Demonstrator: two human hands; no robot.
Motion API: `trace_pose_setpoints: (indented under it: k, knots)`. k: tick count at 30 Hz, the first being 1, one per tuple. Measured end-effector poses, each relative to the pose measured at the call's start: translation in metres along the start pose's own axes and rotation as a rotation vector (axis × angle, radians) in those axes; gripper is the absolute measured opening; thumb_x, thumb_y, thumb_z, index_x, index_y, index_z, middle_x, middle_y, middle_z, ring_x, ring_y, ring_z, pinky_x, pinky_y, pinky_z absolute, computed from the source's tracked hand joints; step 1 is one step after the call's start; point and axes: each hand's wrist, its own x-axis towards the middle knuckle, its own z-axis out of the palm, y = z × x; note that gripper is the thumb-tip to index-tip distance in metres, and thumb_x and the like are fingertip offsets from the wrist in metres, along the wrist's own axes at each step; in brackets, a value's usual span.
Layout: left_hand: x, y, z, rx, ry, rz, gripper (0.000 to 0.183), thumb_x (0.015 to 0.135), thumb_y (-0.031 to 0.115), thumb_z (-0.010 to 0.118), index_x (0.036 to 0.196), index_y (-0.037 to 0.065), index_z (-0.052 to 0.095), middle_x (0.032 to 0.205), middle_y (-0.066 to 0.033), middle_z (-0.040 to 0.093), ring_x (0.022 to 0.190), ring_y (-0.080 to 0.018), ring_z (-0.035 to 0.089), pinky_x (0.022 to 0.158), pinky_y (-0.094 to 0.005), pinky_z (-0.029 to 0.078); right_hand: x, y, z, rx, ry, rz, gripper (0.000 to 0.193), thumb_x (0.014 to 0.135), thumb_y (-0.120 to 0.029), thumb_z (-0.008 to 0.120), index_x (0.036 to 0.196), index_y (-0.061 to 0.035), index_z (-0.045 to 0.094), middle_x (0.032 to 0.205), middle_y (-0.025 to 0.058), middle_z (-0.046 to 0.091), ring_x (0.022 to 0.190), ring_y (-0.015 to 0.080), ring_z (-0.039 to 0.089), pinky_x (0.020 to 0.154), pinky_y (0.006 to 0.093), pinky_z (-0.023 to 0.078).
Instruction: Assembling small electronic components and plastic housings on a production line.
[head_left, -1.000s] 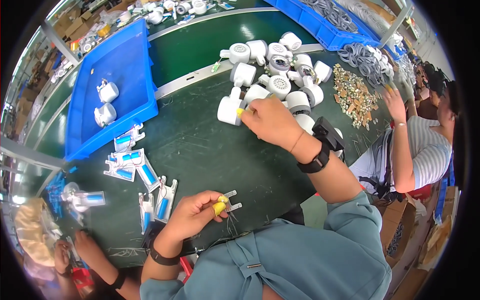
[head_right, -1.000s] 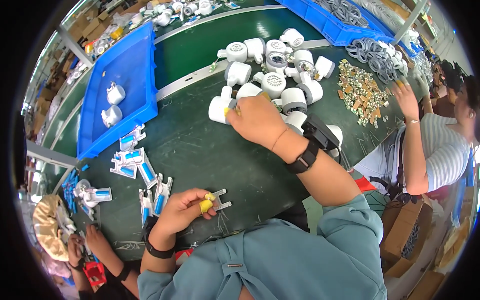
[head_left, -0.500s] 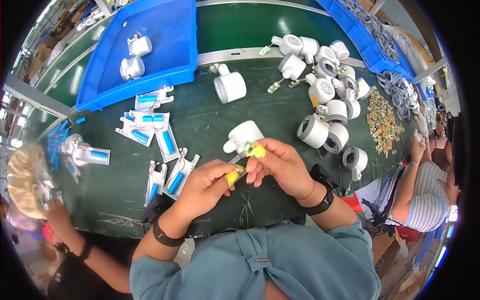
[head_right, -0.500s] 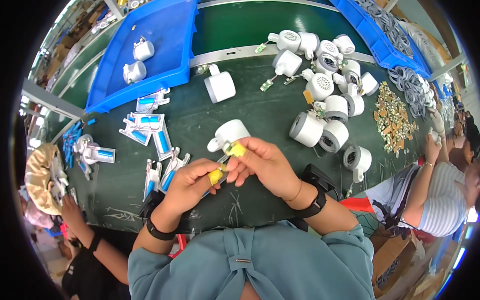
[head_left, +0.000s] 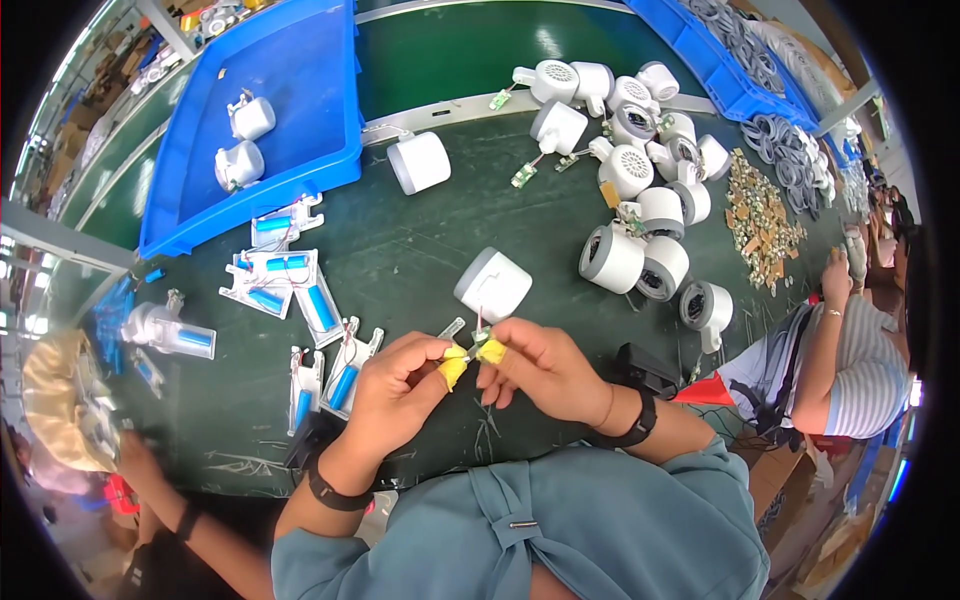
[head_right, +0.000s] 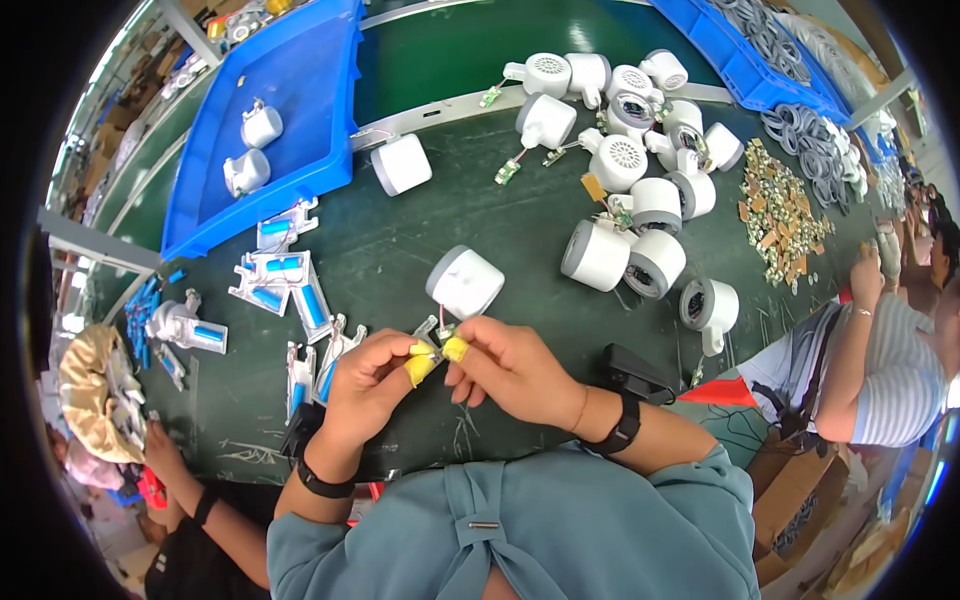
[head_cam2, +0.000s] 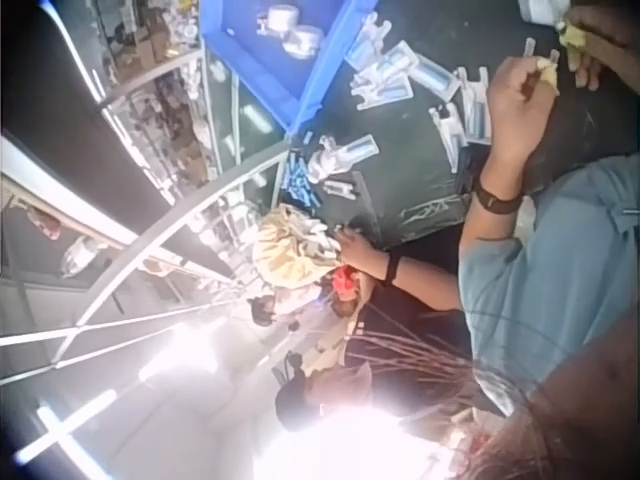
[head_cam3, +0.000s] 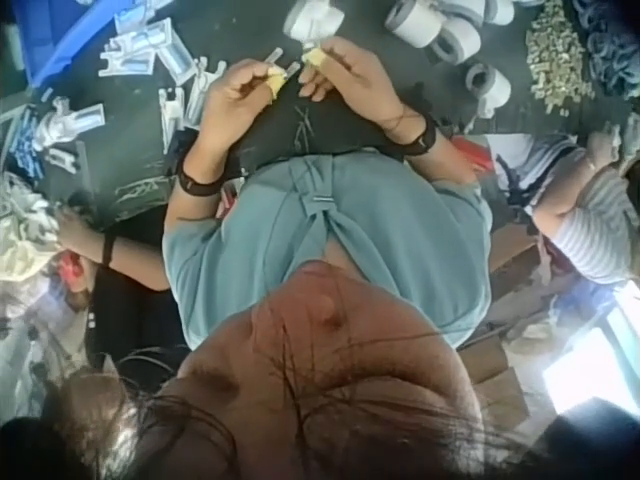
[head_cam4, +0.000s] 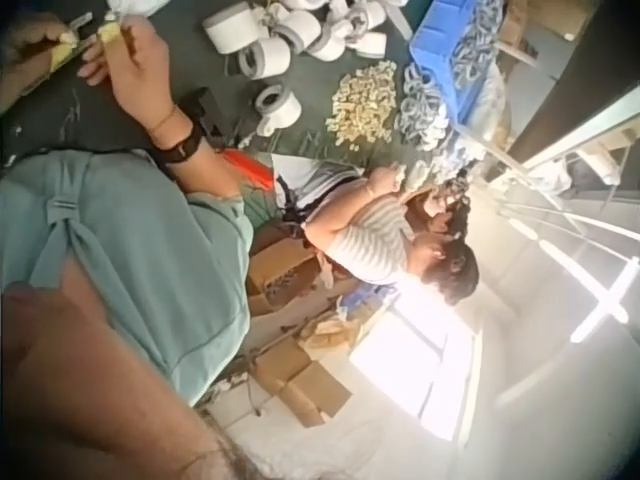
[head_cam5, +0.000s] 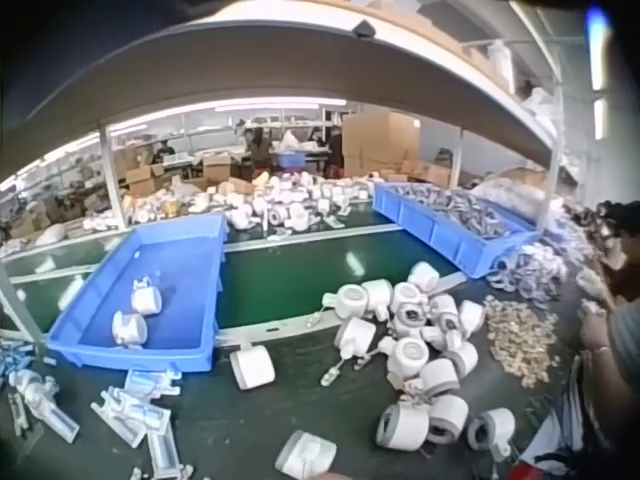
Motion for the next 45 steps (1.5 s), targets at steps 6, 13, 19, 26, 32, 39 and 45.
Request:
trace_pose_setpoints:
  k: [6, 13, 19, 26, 32, 39, 45]
  knots:
    - [0.003, 0.007, -0.001, 0.16, -0.051, -0.001, 0.019, 0.087, -0.006, 0.058, 0.105, 0.0, 0.064, 0.094, -0.0036, 0.059, 0.079, -0.0079, 0.053, 0.067, -0.021, 0.041, 0.001, 0.002, 0.004, -0.117, -0.019, -0.007, 0.021, 0.103, -0.017, 0.042, 0.108, 0.0012, 0.052, 0.082, 0.0064, 0.064, 0.068, 0.011, 0.064, 0.061, 0.0228, 0.053]
    - [0.002, 0.01, 0.006, 0.306, 0.026, 0.164, 0.019, 0.081, -0.005, 0.063, 0.099, 0.0, 0.064, 0.09, -0.0051, 0.061, 0.065, -0.0086, 0.052, 0.054, -0.0224, 0.04, 0.001, 0.003, 0.003, 0.021, -0.058, 0.069, 0.021, 0.101, -0.017, 0.041, 0.099, -0.001, 0.054, 0.076, 0.005, 0.063, 0.062, 0.0098, 0.062, 0.053, 0.0214, 0.049]
    - [0.004, 0.01, 0.01, 0.767, 0.114, 0.578, 0.031, 0.066, 0.001, 0.071, 0.095, 0.002, 0.061, 0.09, -0.0102, 0.062, 0.071, -0.0271, 0.064, 0.058, -0.0332, 0.053, 0.0, 0.001, 0.0, 0.158, -0.101, 0.17, 0.024, 0.102, -0.021, 0.041, 0.093, -0.003, 0.054, 0.07, 0.0042, 0.06, 0.057, 0.0107, 0.06, 0.049, 0.021, 0.046]
    - [-0.002, 0.016, 0.015, 1.13, 0.122, 0.791, 0.03, 0.066, 0.006, 0.071, 0.095, 0.002, 0.063, 0.094, -0.0101, 0.061, 0.067, -0.0192, 0.06, 0.055, -0.0287, 0.049, 0.002, -0.005, -0.004, 0.282, -0.13, 0.242, 0.026, 0.101, -0.022, 0.042, 0.087, -0.0036, 0.054, 0.063, 0.0052, 0.06, 0.051, 0.0133, 0.059, 0.045, 0.0222, 0.045]
    - [-0.001, 0.014, 0.019, 1.34, 0.103, 0.893, 0.02, 0.074, 0.008, 0.064, 0.093, 0.003, 0.065, 0.092, -0.0092, 0.062, 0.065, -0.0158, 0.057, 0.054, -0.0256, 0.047, 0.004, -0.004, -0.013, 0.375, -0.16, 0.337, 0.028, 0.099, -0.026, 0.046, 0.086, -0.0043, 0.056, 0.061, 0.0044, 0.059, 0.048, 0.0129, 0.058, 0.041, 0.0224, 0.041]
    - [-0.001, 0.008, 0.025, 1.302, 0.11, 0.874, 0.021, 0.074, 0.006, 0.067, 0.094, 0.002, 0.064, 0.092, -0.0109, 0.062, 0.064, -0.0171, 0.059, 0.053, -0.0265, 0.047, 0.005, -0.002, -0.011, 0.358, -0.144, 0.347, 0.026, 0.1, -0.025, 0.045, 0.088, -0.0043, 0.056, 0.063, 0.0032, 0.06, 0.05, 0.0117, 0.059, 0.044, 0.0215, 0.045]
    - [0.007, -0.002, 0.032, 0.758, 0.308, 0.536, 0.028, 0.072, -0.008, 0.069, 0.097, 0.0, 0.061, 0.092, -0.0166, 0.063, 0.064, -0.0245, 0.062, 0.052, -0.0305, 0.05, 0.004, 0.005, 0.005, 0.233, -0.015, 0.105, 0.021, 0.102, -0.017, 0.039, 0.095, -0.002, 0.052, 0.071, 0.0042, 0.061, 0.061, 0.0106, 0.063, 0.052, 0.0222, 0.05]
